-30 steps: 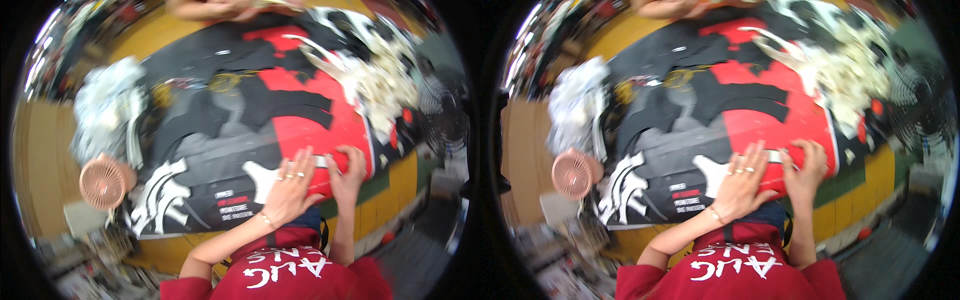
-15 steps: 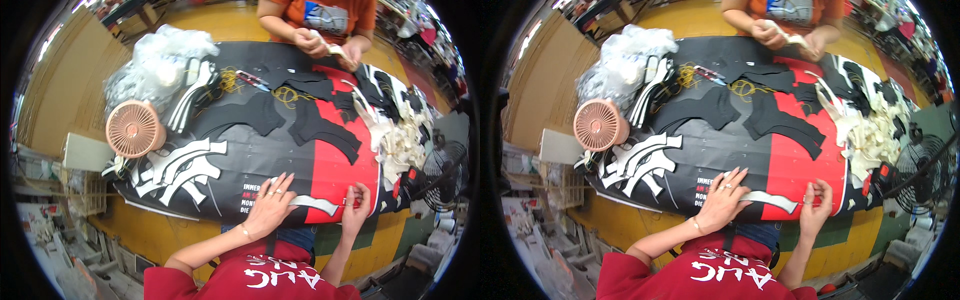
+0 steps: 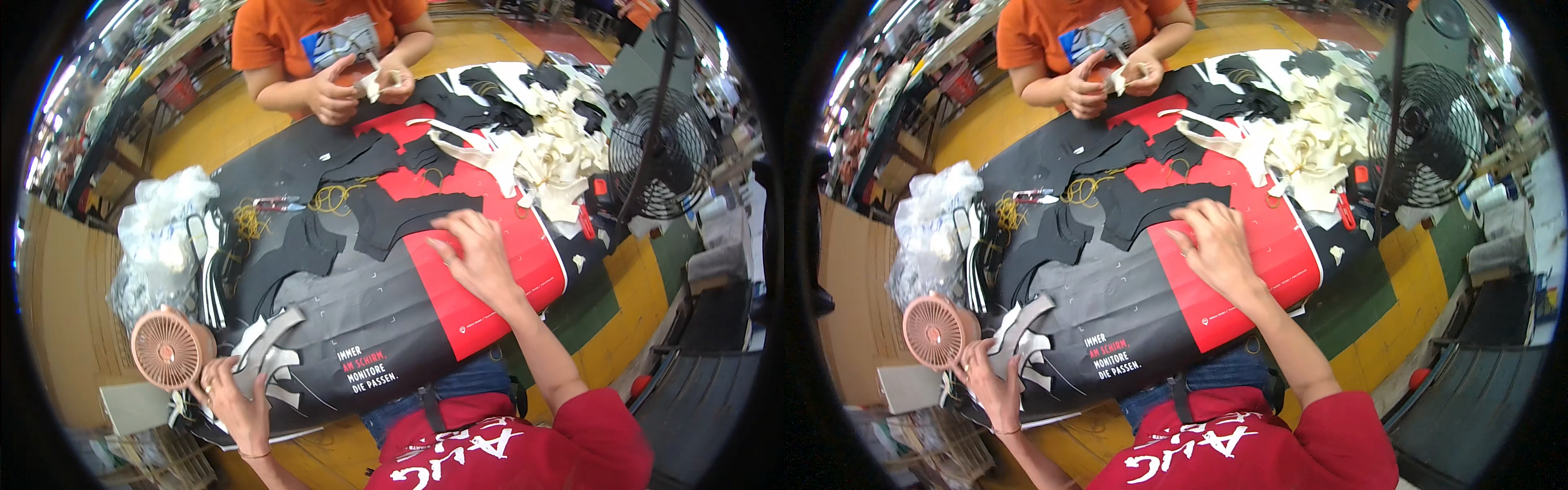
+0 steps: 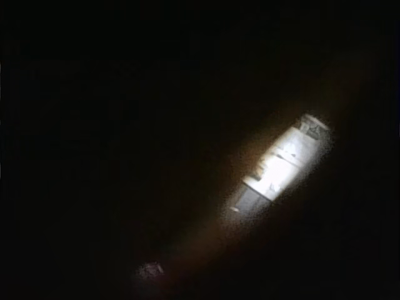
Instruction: The person repeatedly picks white fabric pieces and aligns them onto black fabric pieces on a shared table, pressing them into place. A coworker across the table performs similar actions. The camera wearer handles pieces one at a time and places them on the table.
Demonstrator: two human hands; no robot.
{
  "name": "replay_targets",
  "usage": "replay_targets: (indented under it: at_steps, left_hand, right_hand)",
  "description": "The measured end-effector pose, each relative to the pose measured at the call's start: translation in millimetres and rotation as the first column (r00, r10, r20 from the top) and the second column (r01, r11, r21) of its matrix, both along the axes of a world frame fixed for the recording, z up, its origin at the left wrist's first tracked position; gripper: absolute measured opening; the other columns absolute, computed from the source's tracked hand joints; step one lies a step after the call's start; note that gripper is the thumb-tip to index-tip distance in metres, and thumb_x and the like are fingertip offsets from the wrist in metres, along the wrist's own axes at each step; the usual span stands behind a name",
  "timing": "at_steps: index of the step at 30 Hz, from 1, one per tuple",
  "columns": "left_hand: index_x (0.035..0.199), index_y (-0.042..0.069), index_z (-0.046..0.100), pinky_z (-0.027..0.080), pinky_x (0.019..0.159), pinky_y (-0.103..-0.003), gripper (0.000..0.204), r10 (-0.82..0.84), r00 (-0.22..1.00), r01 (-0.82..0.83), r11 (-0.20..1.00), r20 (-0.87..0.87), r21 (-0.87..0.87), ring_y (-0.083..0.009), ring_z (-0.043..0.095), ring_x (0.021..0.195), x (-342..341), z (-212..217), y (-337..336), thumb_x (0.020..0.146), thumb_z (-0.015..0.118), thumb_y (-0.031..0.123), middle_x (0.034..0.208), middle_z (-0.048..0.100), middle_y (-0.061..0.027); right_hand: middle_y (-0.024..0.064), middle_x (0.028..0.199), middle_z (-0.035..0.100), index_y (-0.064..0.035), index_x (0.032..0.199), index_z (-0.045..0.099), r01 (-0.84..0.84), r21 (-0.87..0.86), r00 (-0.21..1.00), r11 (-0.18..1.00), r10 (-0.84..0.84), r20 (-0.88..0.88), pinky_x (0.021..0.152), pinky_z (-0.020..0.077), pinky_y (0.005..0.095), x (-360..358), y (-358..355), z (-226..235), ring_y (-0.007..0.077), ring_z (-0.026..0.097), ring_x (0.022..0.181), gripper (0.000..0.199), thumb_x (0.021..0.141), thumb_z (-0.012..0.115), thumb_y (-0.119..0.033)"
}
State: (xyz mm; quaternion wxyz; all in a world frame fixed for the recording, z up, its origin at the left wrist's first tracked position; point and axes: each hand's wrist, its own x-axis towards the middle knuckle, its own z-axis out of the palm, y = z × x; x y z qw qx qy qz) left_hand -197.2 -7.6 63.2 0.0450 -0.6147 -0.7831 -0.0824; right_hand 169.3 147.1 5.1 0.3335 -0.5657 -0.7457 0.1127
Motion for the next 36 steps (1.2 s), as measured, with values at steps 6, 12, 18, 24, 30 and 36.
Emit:
replay_targets:
  at_steps: [6,12,18,24,30,36]
  left_hand:
    - [0.141,0.004,0.049,0.003,0.121,-0.062,0.067,-0.041,0.995,0.041,0.999,0.088,-0.001,-0.0399,0.022,0.151,36,-32,3,0.082,0.076,0.02,0.159,0.03,-0.022]
    - [0.143,0.007,0.048,0.003,0.12,-0.063,0.07,-0.372,0.784,0.448,0.893,0.497,-0.039,-0.0458,0.019,0.15,146,-67,7,0.084,0.077,0.032,0.16,0.024,-0.0284]
    - [0.134,0.007,0.058,0.008,0.12,-0.062,0.055,-0.492,0.732,0.492,0.86,0.472,0.133,-0.0423,0.03,0.146,155,-67,23,0.085,0.076,0.024,0.156,0.032,-0.027]
    - [0.117,0.006,0.064,0.026,0.115,-0.06,0.033,-0.538,0.716,0.324,0.821,0.446,0.471,-0.0389,0.052,0.13,147,-55,19,0.085,0.072,0.012,0.142,0.051,-0.024]
    - [0.143,0.004,0.05,0.017,0.12,-0.055,0.061,-0.56,0.694,0.6,0.797,0.453,0.067,-0.039,0.032,0.146,177,-60,37,0.091,0.068,0.03,0.156,0.037,-0.0224]
    - [0.148,0.005,0.044,0.007,0.121,-0.059,0.069,-0.548,0.718,0.656,0.74,0.43,-0.151,-0.0365,0.024,0.151,178,-65,42,0.09,0.068,0.035,0.161,0.031,-0.0176]
  right_hand:
    - [0.0066,0.11,0.06,-0.0109,0.111,0.071,0.026,0.1,0.973,0.995,-0.048,0.224,0.091,0.0391,0.0415,-39,57,-24,0.0253,0.055,0.108,0.035,0.085,0.075,-0.033]
    - [0.0054,0.107,0.06,-0.0106,0.093,0.072,-0.001,0.356,0.967,0.934,-0.09,0.24,0.092,0.0384,0.0406,-37,54,-35,0.0234,0.054,0.107,0.025,0.081,0.076,-0.032]
    - [0.0035,0.079,0.067,-0.0119,0.091,0.067,-0.167,0.113,0.986,0.98,0.163,0.044,0.084,0.0444,0.0369,-30,30,9,0.0215,0.066,0.078,0.014,0.086,0.074,-0.023]
    - [0.0089,0.085,0.072,-0.0057,0.103,0.068,-0.378,-0.261,0.894,0.888,0.277,-0.352,0.069,0.0518,0.0409,-2,-20,45,0.0271,0.07,0.076,0.028,0.09,0.073,-0.03]
    - [0.0065,0.106,0.064,-0.0127,0.109,0.069,0.058,-0.244,0.984,0.968,-0.014,0.175,0.091,0.0431,0.0423,20,-12,14,0.0271,0.058,0.106,0.034,0.091,0.069,-0.042]
    - [0.0097,0.086,0.069,-0.0042,0.1,0.072,0.4,-0.076,0.912,0.913,-0.405,-0.068,0.07,0.0525,0.0391,93,40,-4,0.0269,0.069,0.079,0.03,0.088,0.075,-0.032]
